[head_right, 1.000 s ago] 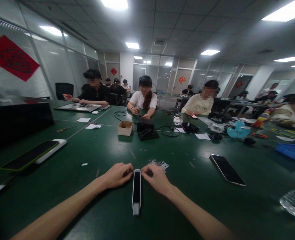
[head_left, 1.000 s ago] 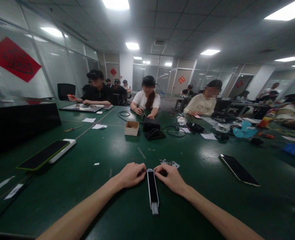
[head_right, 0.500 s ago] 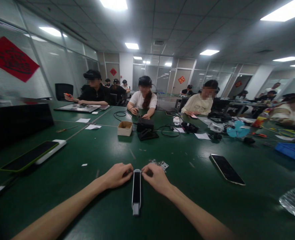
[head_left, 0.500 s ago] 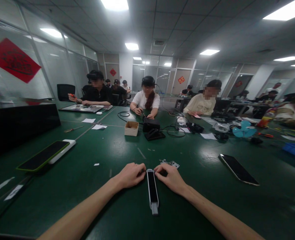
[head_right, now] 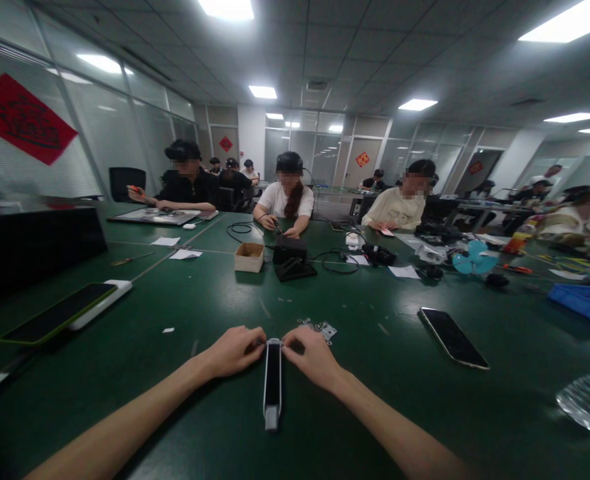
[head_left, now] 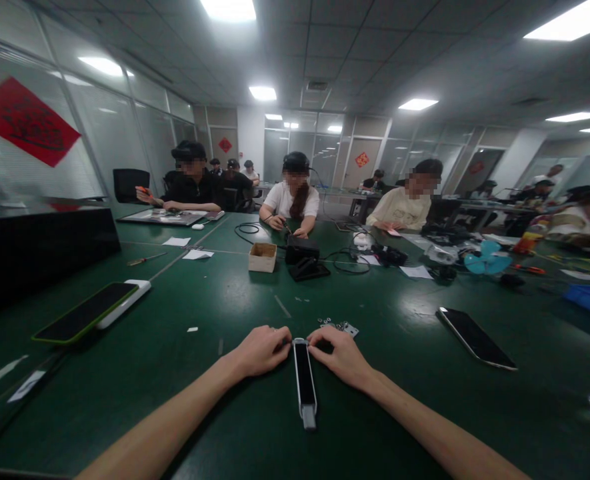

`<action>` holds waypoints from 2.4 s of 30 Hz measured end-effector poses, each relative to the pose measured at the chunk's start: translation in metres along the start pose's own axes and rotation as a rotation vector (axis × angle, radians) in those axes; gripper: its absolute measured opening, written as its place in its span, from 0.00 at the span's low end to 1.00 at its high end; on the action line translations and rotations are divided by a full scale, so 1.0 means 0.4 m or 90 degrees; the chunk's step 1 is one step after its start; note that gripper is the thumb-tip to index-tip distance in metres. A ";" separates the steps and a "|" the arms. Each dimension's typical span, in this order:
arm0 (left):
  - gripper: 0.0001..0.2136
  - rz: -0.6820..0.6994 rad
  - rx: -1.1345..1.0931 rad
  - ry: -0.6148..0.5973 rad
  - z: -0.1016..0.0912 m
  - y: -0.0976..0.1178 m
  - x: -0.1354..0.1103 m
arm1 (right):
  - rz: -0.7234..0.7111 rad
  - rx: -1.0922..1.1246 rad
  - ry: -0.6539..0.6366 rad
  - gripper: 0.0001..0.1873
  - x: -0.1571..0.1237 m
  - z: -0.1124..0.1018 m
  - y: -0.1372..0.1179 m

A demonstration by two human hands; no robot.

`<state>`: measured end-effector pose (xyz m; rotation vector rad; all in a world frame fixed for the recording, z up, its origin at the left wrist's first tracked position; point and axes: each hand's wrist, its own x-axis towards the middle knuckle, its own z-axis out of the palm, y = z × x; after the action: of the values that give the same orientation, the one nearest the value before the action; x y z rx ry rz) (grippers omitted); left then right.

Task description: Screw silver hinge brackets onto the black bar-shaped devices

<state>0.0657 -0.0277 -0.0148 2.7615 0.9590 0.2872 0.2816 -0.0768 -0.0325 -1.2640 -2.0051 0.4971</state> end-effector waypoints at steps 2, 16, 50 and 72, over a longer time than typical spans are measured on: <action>0.05 0.002 0.000 0.000 0.000 0.000 0.000 | 0.000 -0.001 -0.002 0.03 0.000 -0.001 0.000; 0.05 0.006 -0.005 -0.003 0.001 -0.002 0.001 | 0.009 -0.010 -0.004 0.03 0.001 -0.002 -0.004; 0.06 0.006 -0.002 -0.004 -0.001 -0.002 -0.001 | 0.086 -0.007 0.031 0.07 0.004 -0.014 -0.009; 0.06 0.006 -0.002 -0.009 -0.006 -0.001 -0.001 | 0.052 -0.046 0.023 0.11 0.000 -0.007 -0.004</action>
<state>0.0645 -0.0275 -0.0128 2.7616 0.9421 0.2695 0.2826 -0.0776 -0.0297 -1.3933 -1.9640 0.4400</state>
